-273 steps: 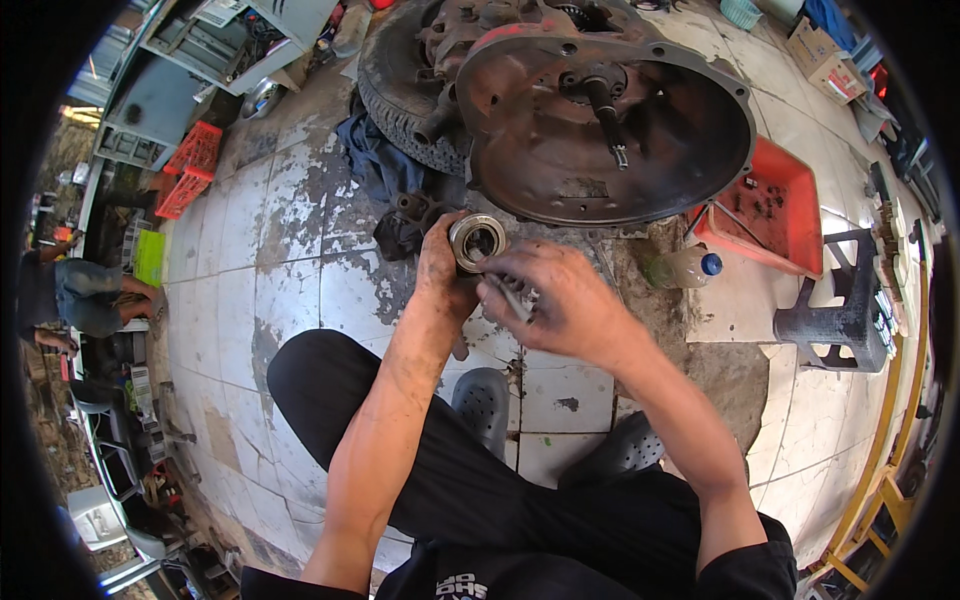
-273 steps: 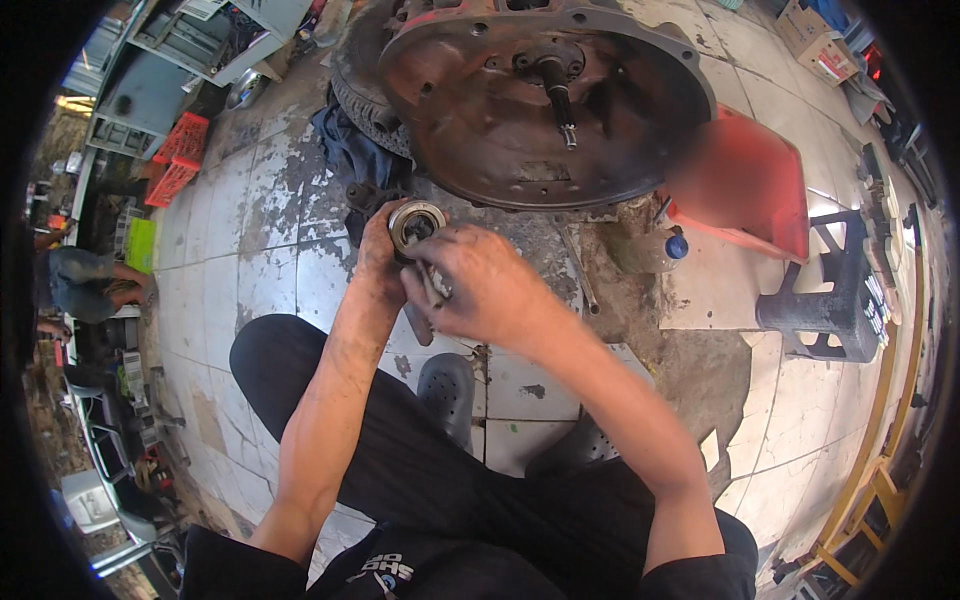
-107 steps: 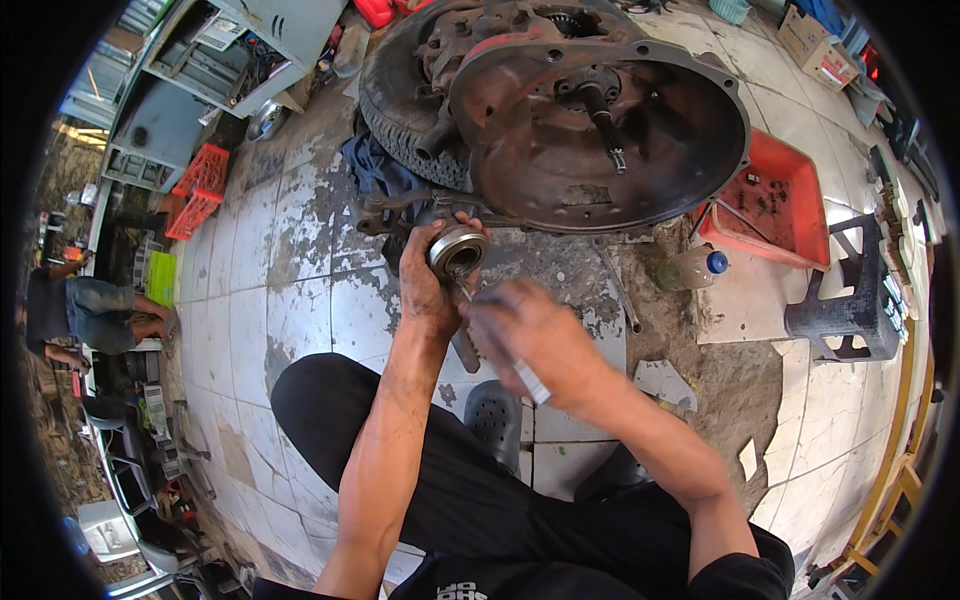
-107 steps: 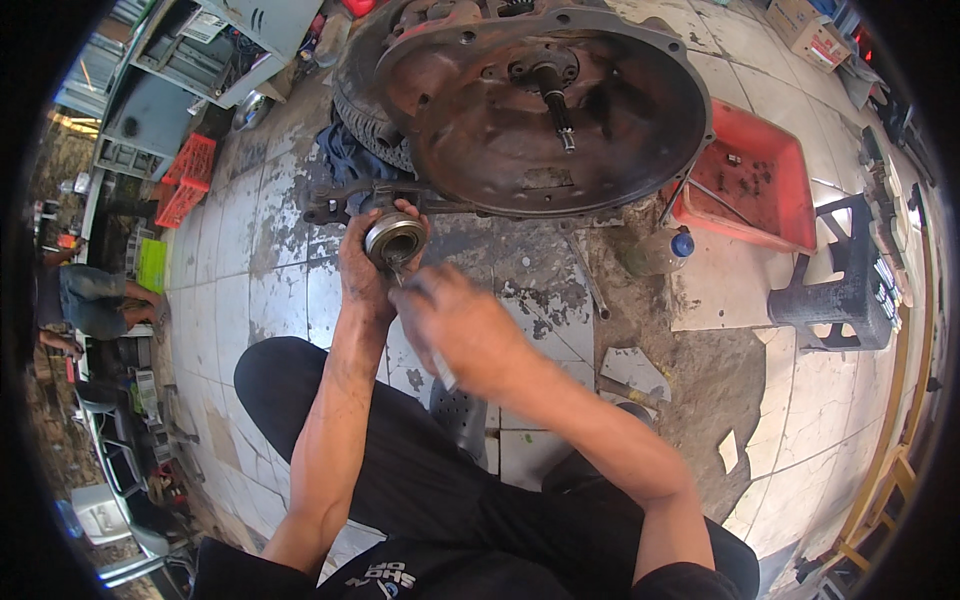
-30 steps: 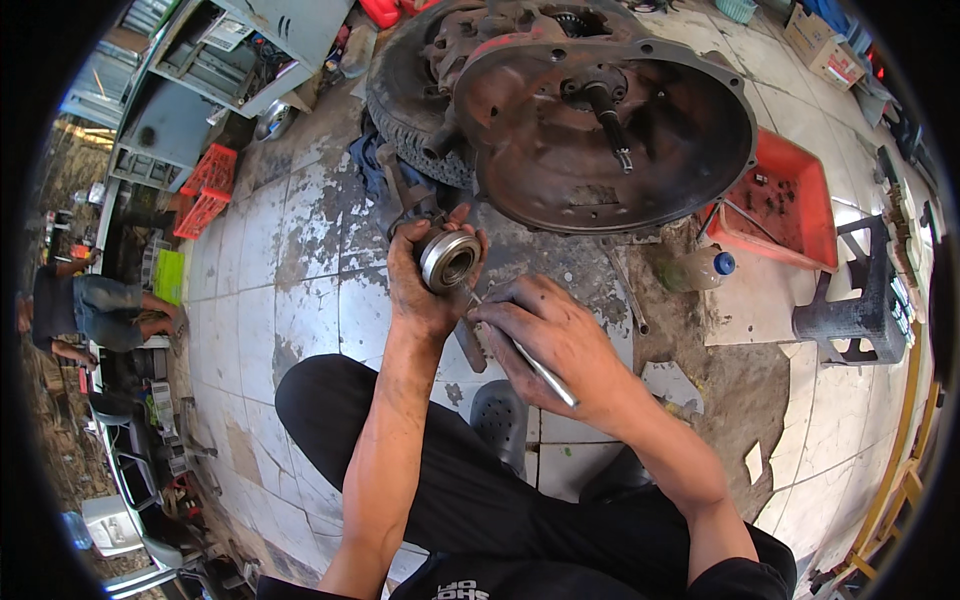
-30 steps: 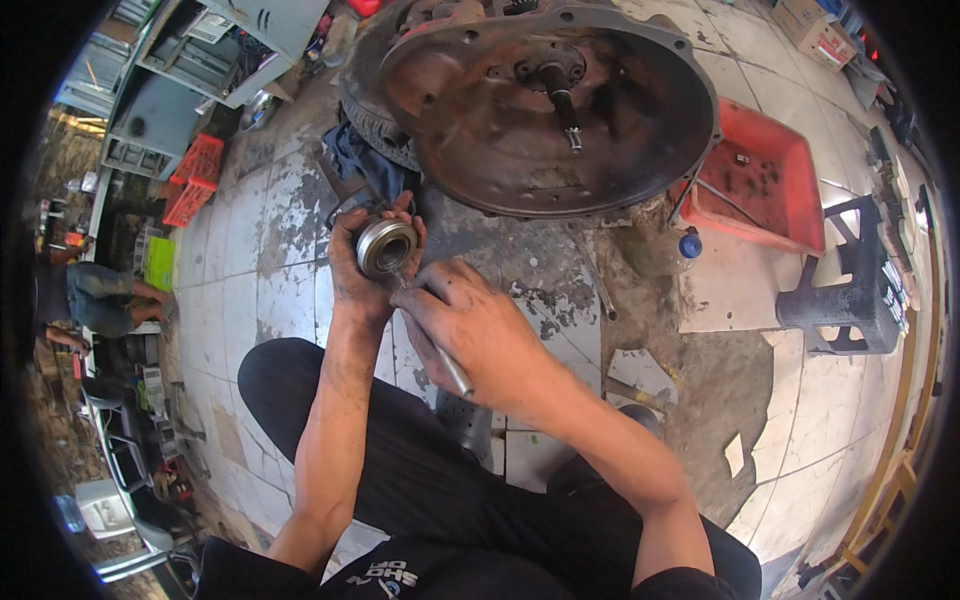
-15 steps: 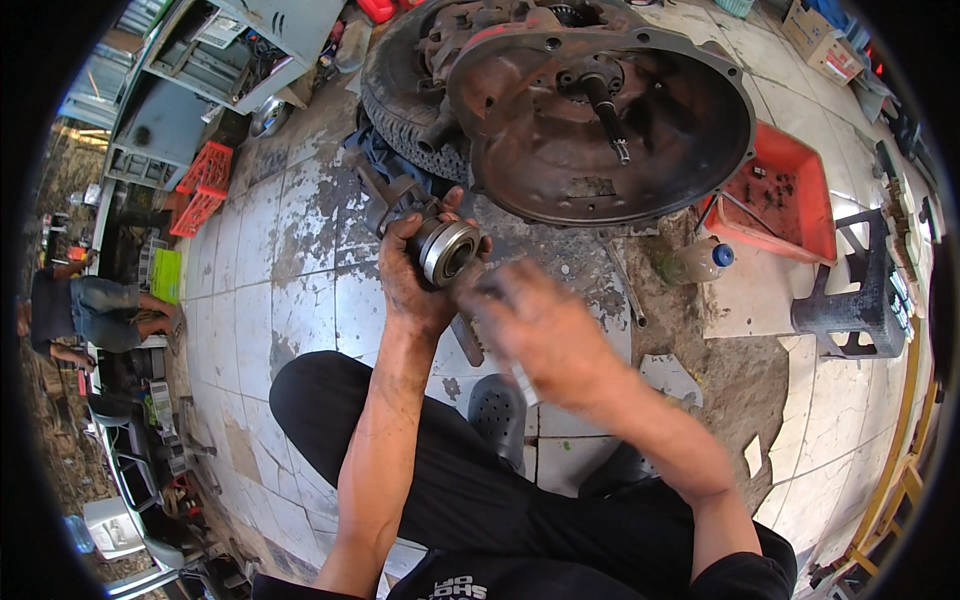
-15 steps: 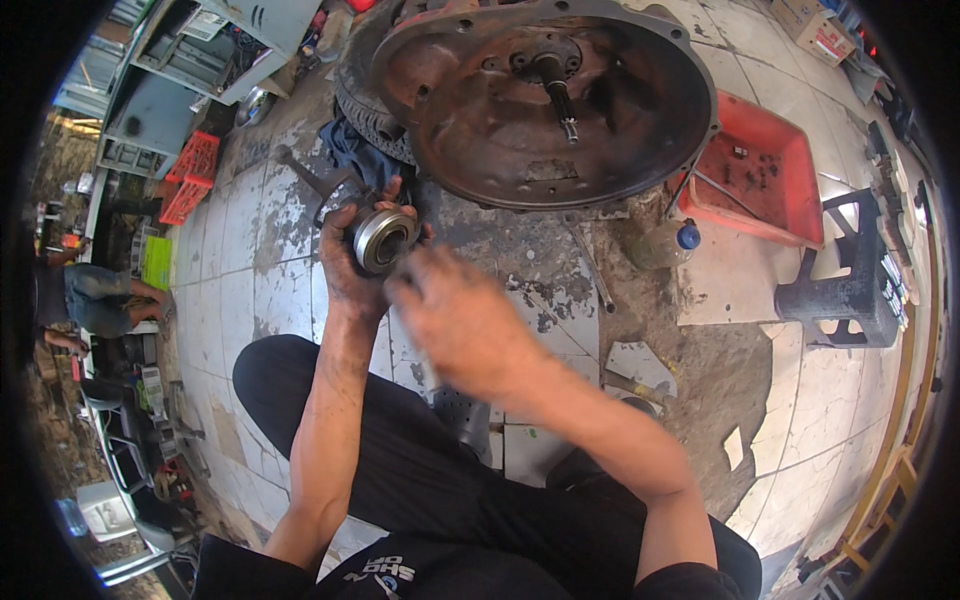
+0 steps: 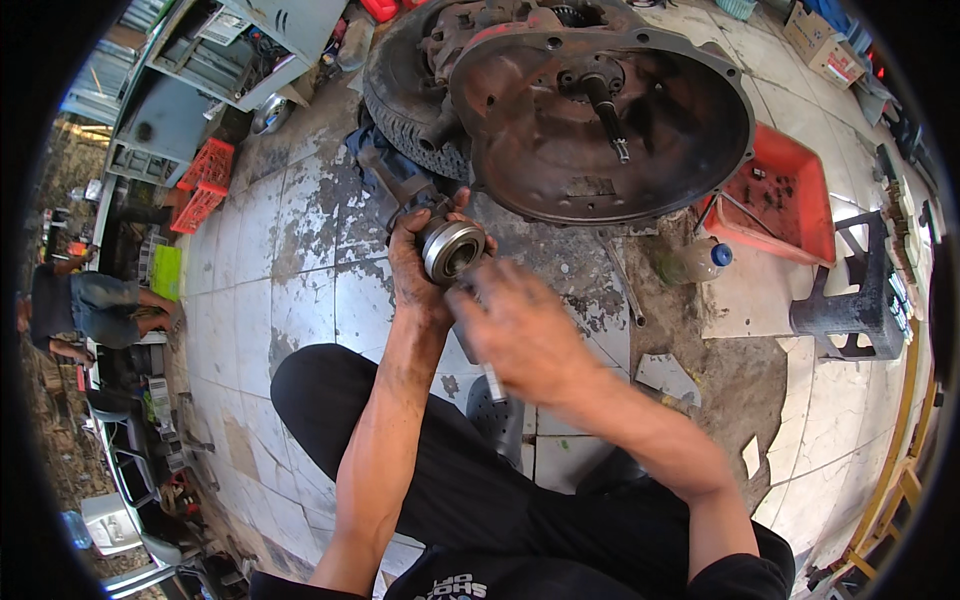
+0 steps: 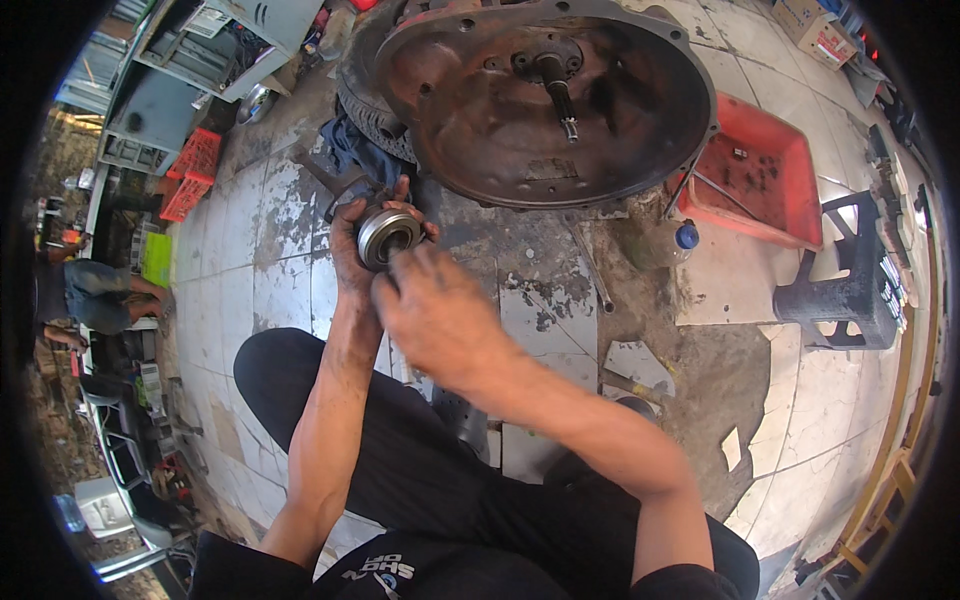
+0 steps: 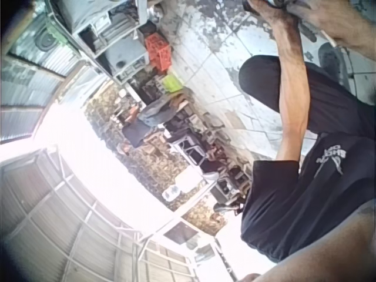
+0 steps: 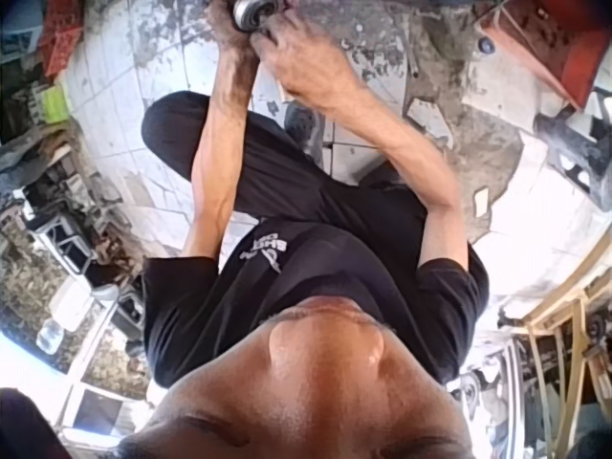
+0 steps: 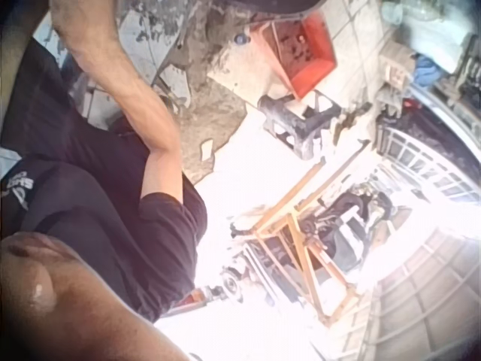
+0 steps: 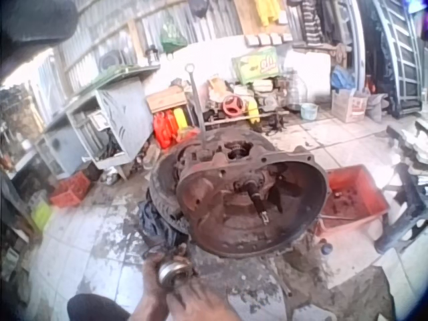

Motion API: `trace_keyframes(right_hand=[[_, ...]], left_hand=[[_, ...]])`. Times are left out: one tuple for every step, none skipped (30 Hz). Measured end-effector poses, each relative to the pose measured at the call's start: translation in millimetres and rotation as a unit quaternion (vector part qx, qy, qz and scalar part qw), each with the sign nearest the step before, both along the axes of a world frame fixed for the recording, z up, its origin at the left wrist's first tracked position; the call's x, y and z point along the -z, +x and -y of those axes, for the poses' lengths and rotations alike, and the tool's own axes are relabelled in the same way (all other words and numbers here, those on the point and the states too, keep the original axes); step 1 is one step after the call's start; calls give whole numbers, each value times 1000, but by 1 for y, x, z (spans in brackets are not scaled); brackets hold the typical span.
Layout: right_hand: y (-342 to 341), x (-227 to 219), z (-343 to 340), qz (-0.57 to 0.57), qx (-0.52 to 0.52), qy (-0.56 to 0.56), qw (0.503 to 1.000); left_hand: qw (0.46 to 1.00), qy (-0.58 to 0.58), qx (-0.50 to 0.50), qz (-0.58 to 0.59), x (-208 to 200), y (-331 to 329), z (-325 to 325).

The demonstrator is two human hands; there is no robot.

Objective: The person works on a disassembled engine block placed on a tire, using a wrench to loosen bolts and remove parts. They then pick up a cylindrical metal component, apply a liquid from a bottle, and use a small tool to clean or adjust it.

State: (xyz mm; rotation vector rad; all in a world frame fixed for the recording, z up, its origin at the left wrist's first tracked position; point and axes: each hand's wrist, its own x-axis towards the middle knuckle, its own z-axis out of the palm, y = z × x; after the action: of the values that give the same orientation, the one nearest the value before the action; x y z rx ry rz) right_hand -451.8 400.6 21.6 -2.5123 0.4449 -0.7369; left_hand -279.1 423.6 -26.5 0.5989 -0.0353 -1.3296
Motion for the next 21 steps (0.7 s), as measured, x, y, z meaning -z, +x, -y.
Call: trace_keyframes(right_hand=[[5, 0, -6, -17, -14, 53, 998], [8, 1, -7, -32, -26, 105, 994], [7, 7, 2, 95, -3, 206, 974], [6, 8, 14, 163, -5, 396, 904], [4, 10, 24, 222, -7, 569, 792], [4, 12, 29, 271, -10, 716, 643], [9, 23, 22, 304, -1, 712, 634], [7, 23, 18, 287, -12, 590, 755], [5, 24, 14, 262, -22, 450, 853], [4, 24, 13, 229, -31, 297, 926], [-1, 14, 14, 169, -31, 170, 970], [-4, 4, 16, 125, -35, 76, 989], [-6, -6, 18, 80, -39, -18, 996], [-8, -10, 19, 35, -39, -116, 992], [-8, -9, 18, 24, -39, -110, 993], [-6, -7, 15, 14, -40, -104, 994], [-5, -7, 15, 25, -42, 4, 999], [-4, -7, 15, 44, -37, 111, 992], [-4, -7, 17, 80, -32, 318, 944], [-3, 1, 22, 155, -40, 501, 850], [0, 11, 25, 248, -29, 655, 713]], left_hand=[[999, 2, 9, -33, 6, 2, 0], [999, -2, 11, -47, 5, 1, 0], [998, -7, 13, -60, 3, 0, 0], [997, -11, 15, -73, 2, -2, -1], [997, -14, 14, -72, -4, -1, -4], [997, -26, 5, -68, -5, -1, -3], [997, -38, -4, -65, -6, -1, -2], [997, -48, -14, -62, -6, -2, -2], [998, -42, -13, -45, -7, -3, -1], [999, -37, -12, -28, -8, -4, -1], [999, -31, -10, -12, -9, -7, 0], [1000, -24, -14, 4, -9, -6, -2], [1000, -4, -14, 26, -4, -1, -4], [1000, 5, -17, 25, -4, -1, -3], [999, 14, -21, 23, -5, -1, -2], [999, 23, -25, 22, -5, -2, -2], [1000, 12, -21, 0, -5, -2, -1], [1000, 2, -17, -23, -2, -1, -1], [999, -8, -13, -45, -1, -1, -1], [998, -25, -13, -53, -6, -3, 0], [997, -39, -14, -61, -12, -5, 0]])
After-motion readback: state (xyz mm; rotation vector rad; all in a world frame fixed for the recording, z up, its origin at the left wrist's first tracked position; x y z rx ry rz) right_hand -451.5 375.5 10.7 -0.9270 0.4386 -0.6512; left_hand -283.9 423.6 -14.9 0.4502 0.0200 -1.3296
